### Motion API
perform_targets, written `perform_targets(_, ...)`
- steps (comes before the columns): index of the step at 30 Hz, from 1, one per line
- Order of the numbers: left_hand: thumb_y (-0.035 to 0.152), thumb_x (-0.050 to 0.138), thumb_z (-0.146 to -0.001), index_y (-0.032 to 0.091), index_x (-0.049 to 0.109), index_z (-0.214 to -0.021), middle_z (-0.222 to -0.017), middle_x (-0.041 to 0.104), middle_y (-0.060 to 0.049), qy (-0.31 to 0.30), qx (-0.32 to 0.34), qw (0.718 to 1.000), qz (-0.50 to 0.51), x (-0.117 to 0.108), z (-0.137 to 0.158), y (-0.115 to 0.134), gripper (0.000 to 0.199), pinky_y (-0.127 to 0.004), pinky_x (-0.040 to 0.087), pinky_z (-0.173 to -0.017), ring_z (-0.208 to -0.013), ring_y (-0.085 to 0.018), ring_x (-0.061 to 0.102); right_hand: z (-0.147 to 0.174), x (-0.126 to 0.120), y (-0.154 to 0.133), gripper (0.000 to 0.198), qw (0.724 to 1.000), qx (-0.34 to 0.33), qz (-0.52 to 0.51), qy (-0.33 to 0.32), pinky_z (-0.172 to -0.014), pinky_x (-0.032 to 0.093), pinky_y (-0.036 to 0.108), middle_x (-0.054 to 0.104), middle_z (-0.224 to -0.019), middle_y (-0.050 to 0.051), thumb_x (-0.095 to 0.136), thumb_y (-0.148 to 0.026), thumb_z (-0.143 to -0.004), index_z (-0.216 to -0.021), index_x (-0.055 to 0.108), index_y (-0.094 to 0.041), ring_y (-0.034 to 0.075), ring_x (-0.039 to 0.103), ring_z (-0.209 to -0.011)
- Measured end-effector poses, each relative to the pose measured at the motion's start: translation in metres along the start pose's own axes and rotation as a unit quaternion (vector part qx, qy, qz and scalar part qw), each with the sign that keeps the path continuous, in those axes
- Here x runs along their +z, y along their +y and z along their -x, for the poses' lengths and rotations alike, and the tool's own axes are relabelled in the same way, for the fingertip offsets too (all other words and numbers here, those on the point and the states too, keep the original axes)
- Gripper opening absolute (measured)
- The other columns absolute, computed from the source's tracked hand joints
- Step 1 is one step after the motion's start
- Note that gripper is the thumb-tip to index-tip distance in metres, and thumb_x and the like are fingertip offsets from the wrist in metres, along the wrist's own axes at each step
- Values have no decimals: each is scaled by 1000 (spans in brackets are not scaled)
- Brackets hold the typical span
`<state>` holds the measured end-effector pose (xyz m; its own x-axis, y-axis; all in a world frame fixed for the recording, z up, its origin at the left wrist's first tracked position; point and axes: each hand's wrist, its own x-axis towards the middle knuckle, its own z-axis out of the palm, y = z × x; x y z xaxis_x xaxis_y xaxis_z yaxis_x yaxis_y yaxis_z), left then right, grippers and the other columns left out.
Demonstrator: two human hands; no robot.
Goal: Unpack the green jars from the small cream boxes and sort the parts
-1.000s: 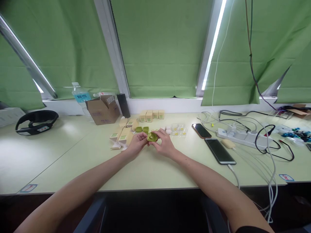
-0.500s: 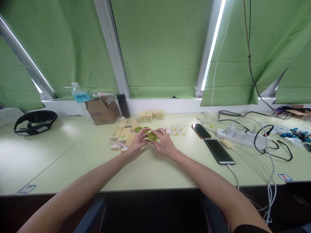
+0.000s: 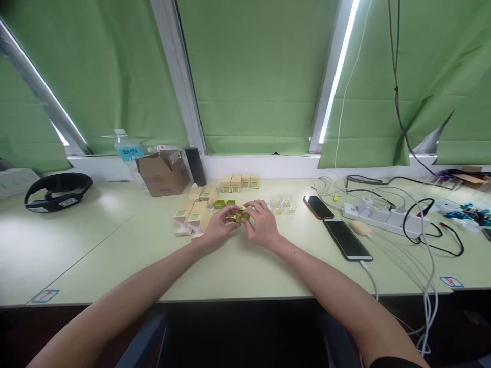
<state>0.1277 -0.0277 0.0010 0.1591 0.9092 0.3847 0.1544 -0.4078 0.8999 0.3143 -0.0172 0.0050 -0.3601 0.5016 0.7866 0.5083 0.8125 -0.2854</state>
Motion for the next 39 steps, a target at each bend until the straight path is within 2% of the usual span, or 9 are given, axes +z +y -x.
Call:
perform_targets(9,20,71,-80,22,67,-116,-122,68,-8,-39,19,998,-46,1,6,2,37,-40,51,-96,-107,-24,63,1,3,3,20,998,-20,52,-5,-79,57,46,72,-110,8,62,-8,-86,-80,73,-24,32,54,-115)
perform_targets(14,22,71,-81,23,65,-117,-121,67,-8,-39,33,994,-93,0,7,1,37,-40,50,-96,-107,-24,61,0,5,3,22,997,-22,68,-14,-81,57,47,72,-109,9,59,-7,-88,-81,72,-24,31,53,-117)
perform_targets(18,23,73,-80,24,60,-124,-128,60,-10,-29,42,985,-162,2,9,2,45,-43,46,-103,-119,-26,56,1,7,4,23,996,-33,80,-17,-84,57,47,70,-110,9,57,-6,-89,-80,69,-23,31,51,-119)
perform_targets(21,25,73,-82,23,60,-122,-128,56,-11,-29,34,980,-195,2,10,4,41,-44,44,-107,-123,-27,53,1,8,5,22,996,-43,80,-21,-85,56,47,68,-112,10,56,-6,-89,-82,68,-23,32,50,-121)
perform_targets(26,28,74,-81,22,63,-116,-119,59,-10,-16,36,971,-234,-1,7,3,37,-43,46,-100,-119,-29,53,0,7,6,16,996,-24,76,-32,-84,55,49,63,-115,13,59,-10,-89,-83,67,-23,32,48,-119)
perform_targets(31,27,81,-71,20,70,-102,-103,66,-11,-25,34,956,-289,-6,5,-5,33,-42,46,-91,-115,-34,52,-7,-4,2,10,999,6,35,20,-85,53,49,61,-110,11,60,-16,-92,-91,66,-24,32,50,-114)
perform_targets(34,30,81,-70,20,72,-102,-102,67,-12,-38,32,948,-315,-6,5,-6,35,-43,43,-91,-114,-36,51,-13,-8,7,7,998,21,29,56,-88,51,49,63,-105,10,63,-19,-92,-91,67,-25,31,52,-110)
perform_targets(36,31,81,-71,21,73,-103,-103,68,-13,-57,33,937,-343,-6,5,-6,35,-46,41,-92,-114,-38,50,-17,-5,15,8,998,30,43,36,-87,49,48,66,-100,9,65,-18,-90,-87,68,-25,30,53,-105)
perform_targets(39,29,80,-70,21,73,-103,-106,67,-15,-74,24,917,-391,-6,5,-4,35,-48,40,-92,-113,-40,49,-25,7,28,12,993,49,90,-58,-84,45,46,72,-89,6,71,-14,-85,-78,68,-23,28,56,-97)
